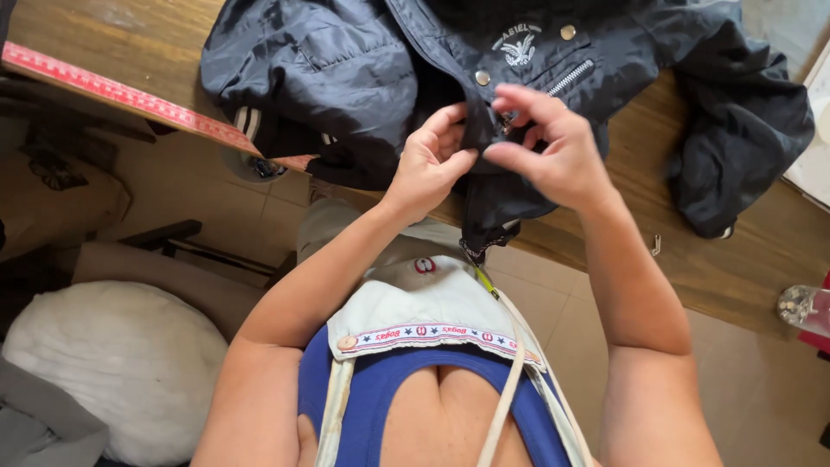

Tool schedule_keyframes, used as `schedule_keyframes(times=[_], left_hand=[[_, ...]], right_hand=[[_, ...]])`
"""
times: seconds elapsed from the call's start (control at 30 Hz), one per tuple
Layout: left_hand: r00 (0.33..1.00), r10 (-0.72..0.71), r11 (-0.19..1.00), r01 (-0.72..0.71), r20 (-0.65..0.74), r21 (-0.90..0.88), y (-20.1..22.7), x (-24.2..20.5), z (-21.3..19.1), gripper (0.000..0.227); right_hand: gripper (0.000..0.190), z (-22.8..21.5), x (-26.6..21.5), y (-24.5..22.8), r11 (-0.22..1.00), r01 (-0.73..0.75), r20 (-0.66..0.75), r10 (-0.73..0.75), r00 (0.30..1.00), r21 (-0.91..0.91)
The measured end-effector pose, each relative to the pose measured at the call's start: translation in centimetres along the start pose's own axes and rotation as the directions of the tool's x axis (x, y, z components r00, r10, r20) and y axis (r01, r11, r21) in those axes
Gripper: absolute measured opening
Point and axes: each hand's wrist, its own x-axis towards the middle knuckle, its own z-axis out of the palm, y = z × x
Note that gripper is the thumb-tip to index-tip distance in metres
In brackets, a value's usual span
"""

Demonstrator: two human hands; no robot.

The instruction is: Repairing a zipper on a black jacket using a small hand tool.

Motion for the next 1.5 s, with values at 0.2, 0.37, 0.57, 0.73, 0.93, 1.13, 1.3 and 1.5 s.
schedule_keyframes(times=[0.2, 0.37, 0.57, 0.73, 0.93, 1.13, 1.3, 1.5], left_hand=[[0.999, 0.039, 0.996, -0.04, 0.014, 0.084, -1.2, -0.4, -1.0, 0.074], [0.984, 0.156, 0.945, -0.175, 0.088, 0.275, -0.4, -1.0, -0.7, 0.072], [0.899, 0.273, 0.742, -0.423, 0.341, 0.52, 5.0, 0.6, 4.2, 0.079], [0.759, 0.411, 0.485, -0.651, 0.504, 0.584, 5.0, 3.5, 5.4, 0.031], [0.978, 0.098, 0.944, -0.151, 0.186, 0.295, 4.4, 1.5, 4.2, 0.017], [0.977, -0.176, 0.975, 0.19, -0.122, 0.117, 5.2, 5.0, 1.0, 0.05], [0.938, -0.333, 0.937, 0.341, -0.098, 0.075, 7.1, 13.7, -1.0, 0.054], [0.914, -0.397, 0.9, 0.369, 0.085, 0.232, 7.2, 15.7, -1.9, 0.042]], right_hand=[[0.058, 0.6, -0.4, 0.9, 0.949, 0.228, -0.061, -0.246, 0.967, -0.216], [0.067, -0.3, -1.8, 0.2, 0.986, 0.153, -0.054, -0.157, 0.986, -0.067], [0.029, -3.2, 0.8, -1.9, 0.982, 0.05, -0.352, -0.113, 0.929, -0.182], [0.056, -10.7, 4.4, 0.3, 0.993, 0.102, -0.679, -0.039, 0.733, 0.054], [0.051, -11.7, 5.9, 2.2, 0.918, 0.02, -0.597, -0.273, 0.754, -0.395], [0.049, -7.7, 7.0, -1.5, 0.595, 0.021, -0.305, -0.442, 0.843, -0.804], [0.039, 0.2, 0.8, -6.0, 0.729, 0.528, 0.343, -0.408, 0.846, -0.436], [0.067, 4.9, 1.9, 1.6, 0.858, 0.208, 0.132, -0.165, 0.978, -0.47]])
